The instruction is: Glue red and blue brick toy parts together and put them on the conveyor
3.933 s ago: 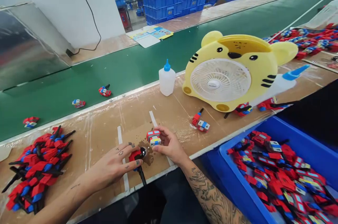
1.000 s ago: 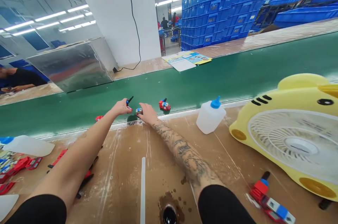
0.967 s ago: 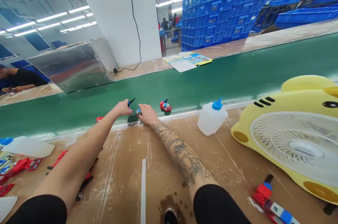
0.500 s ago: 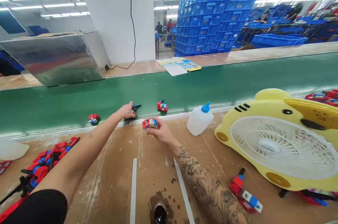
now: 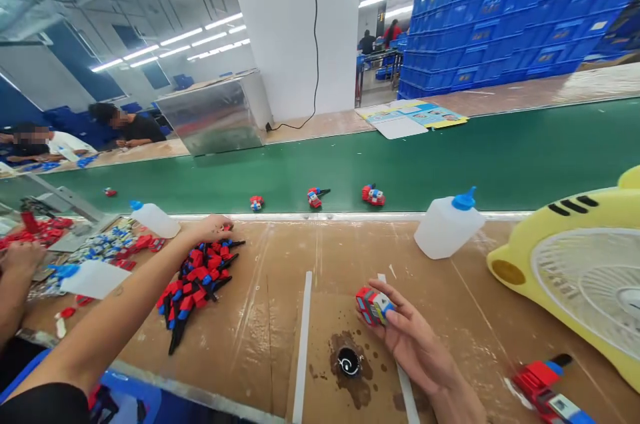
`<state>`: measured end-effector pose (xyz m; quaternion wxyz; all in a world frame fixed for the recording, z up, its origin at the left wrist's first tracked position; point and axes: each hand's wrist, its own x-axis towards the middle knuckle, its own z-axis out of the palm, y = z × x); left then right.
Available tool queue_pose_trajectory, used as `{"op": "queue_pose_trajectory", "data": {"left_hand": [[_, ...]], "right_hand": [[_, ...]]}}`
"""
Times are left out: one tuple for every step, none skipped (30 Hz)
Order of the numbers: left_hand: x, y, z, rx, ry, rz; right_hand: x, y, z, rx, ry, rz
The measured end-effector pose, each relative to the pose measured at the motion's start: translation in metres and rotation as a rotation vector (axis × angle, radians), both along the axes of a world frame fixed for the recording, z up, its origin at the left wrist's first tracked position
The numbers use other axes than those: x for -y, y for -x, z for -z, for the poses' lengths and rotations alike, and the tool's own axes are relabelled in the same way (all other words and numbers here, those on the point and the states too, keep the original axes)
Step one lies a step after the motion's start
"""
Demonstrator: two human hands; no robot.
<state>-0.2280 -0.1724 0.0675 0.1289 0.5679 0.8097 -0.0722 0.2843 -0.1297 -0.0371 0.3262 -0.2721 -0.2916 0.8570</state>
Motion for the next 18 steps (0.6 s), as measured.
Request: {"op": "queue_pose_trajectory", "data": {"left_hand": [[0.006,0.002,0.001,-0.014,0.013,-0.022],[0.009,0.003,0.003,-0.027,0.021,-0.047],[0.010,0.003,0.005,-0.038,0.028,-0.074],[0.008,0.002,0.007,-0.045,0.033,-0.103],[0.005,0.000,0.010,-0.049,0.039,-0.133],[0.001,-0.002,0.011,-0.050,0.041,-0.162],[-0.003,-0.005,0.012,-0.048,0.035,-0.189],[-0.007,-0.007,0.012,-0.046,0.022,-0.214],[-0.012,-0.010,0.010,-0.043,-0.001,-0.236],[-0.016,-0.013,0.007,-0.038,-0.032,-0.251],[-0.019,-0.016,0.004,-0.032,-0.072,-0.258],[-0.021,-0.021,-0.001,-0.024,-0.118,-0.257],[-0.023,-0.026,-0.005,-0.012,-0.169,-0.248],[-0.023,-0.034,-0.008,0.002,-0.220,-0.232],[-0.021,-0.044,-0.009,0.017,-0.265,-0.209],[-0.018,-0.055,-0.008,0.058,-0.318,-0.180],[-0.013,-0.069,-0.005,0.117,-0.360,-0.146],[-0.005,-0.084,0.001,0.203,-0.403,-0.100]], "right_hand": [[0.002,0.000,0.000,-0.013,-0.001,-0.004],[0.002,0.000,0.000,-0.020,-0.005,-0.007],[0.002,0.002,0.000,-0.021,-0.010,-0.008],[0.002,0.003,-0.001,-0.019,-0.016,-0.007],[0.002,0.004,-0.001,-0.016,-0.022,0.001],[0.002,0.005,-0.002,-0.013,-0.029,0.009],[0.002,0.005,-0.001,-0.012,-0.035,0.015],[0.002,0.005,-0.001,-0.012,-0.041,0.019],[0.001,0.005,0.000,-0.013,-0.047,0.022],[0.001,0.004,0.001,-0.016,-0.054,0.025],[0.001,0.003,0.002,-0.020,-0.061,0.028],[0.001,0.001,0.003,-0.026,-0.071,0.034],[0.001,0.000,0.004,-0.034,-0.084,0.044],[0.001,-0.001,0.004,-0.041,-0.100,0.055],[0.001,-0.001,0.005,-0.049,-0.120,0.071],[0.000,-0.001,0.005,-0.055,-0.142,0.086],[0.000,-0.001,0.006,-0.059,-0.166,0.099],[-0.001,0.000,0.006,-0.062,-0.188,0.108]]}}
